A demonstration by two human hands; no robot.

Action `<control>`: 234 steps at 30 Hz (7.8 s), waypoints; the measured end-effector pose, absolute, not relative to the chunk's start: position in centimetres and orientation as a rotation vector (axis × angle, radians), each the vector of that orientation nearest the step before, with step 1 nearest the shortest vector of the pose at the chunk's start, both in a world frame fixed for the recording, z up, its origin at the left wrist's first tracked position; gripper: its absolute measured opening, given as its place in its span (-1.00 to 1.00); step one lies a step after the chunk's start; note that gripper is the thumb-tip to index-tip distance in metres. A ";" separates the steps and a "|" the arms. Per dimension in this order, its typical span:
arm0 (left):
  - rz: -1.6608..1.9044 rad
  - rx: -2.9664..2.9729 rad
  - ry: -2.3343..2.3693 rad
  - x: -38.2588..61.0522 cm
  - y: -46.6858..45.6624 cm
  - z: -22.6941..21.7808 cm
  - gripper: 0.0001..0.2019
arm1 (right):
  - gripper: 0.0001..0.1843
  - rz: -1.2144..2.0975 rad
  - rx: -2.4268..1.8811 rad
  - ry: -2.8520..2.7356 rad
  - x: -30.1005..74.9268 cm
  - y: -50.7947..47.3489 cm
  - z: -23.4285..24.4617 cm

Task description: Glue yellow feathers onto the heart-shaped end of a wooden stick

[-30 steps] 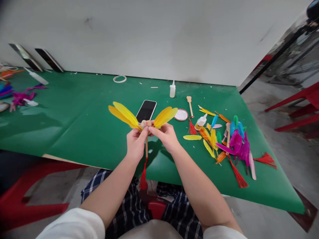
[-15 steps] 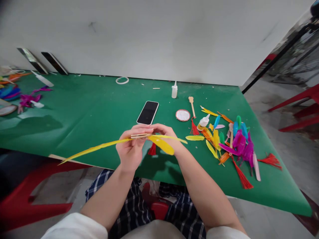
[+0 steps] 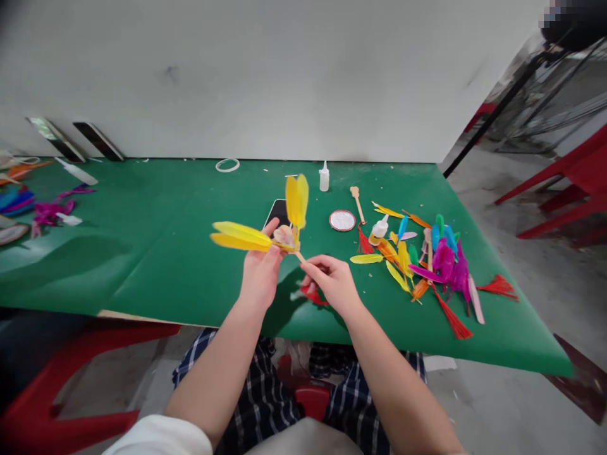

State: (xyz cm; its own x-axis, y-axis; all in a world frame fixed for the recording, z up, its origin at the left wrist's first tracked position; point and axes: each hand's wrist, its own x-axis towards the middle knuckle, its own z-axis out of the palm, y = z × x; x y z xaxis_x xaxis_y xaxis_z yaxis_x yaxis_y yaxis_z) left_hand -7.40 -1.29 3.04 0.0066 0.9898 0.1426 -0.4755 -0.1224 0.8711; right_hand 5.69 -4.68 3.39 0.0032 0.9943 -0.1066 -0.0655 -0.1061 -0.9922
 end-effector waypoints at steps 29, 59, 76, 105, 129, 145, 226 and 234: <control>1.512 0.862 1.155 -10.6 1.5 2.0 -0.65 | -0.74 0.531 -2.011 -1.657 8.3 -11.5 -0.9; 0.462 1.354 1.169 -12.0 5.4 0.9 -0.58 | -0.74 0.382 -1.322 -2.253 11.2 -1.7 -1.4; 0.477 1.580 1.319 -11.4 5.6 -0.5 -0.78 | -0.71 0.042 -1.311 -2.293 9.1 -3.4 -2.9; 0.532 1.395 1.143 -11.2 5.5 -1.0 -0.62 | -0.75 0.125 -1.337 -2.238 8.7 -3.5 -3.0; 1.026 2.029 0.829 -10.7 0.6 6.1 -0.87 | -0.76 -0.365 -1.236 -1.928 10.8 -4.2 3.0; 1.408 2.382 0.696 -11.9 -1.6 6.9 -0.76 | -0.67 -0.515 -1.133 -1.775 10.3 -4.8 4.6; 1.312 1.158 1.138 -11.4 2.0 3.1 -0.78 | -0.93 0.471 -1.861 -1.737 8.9 -5.2 -1.6; 0.735 1.905 1.032 -7.0 -1.2 2.2 -0.74 | -0.55 1.206 -1.658 -1.267 8.7 -6.8 -1.0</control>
State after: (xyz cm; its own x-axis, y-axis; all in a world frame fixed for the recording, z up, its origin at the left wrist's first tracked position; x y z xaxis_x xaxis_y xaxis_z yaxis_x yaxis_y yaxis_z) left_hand -6.95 -1.19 2.23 0.4915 0.8647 0.1031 0.3803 -0.3197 0.8679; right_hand 8.73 -6.83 -0.96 0.0812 0.9650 -0.2493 0.2967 -0.2622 -0.9183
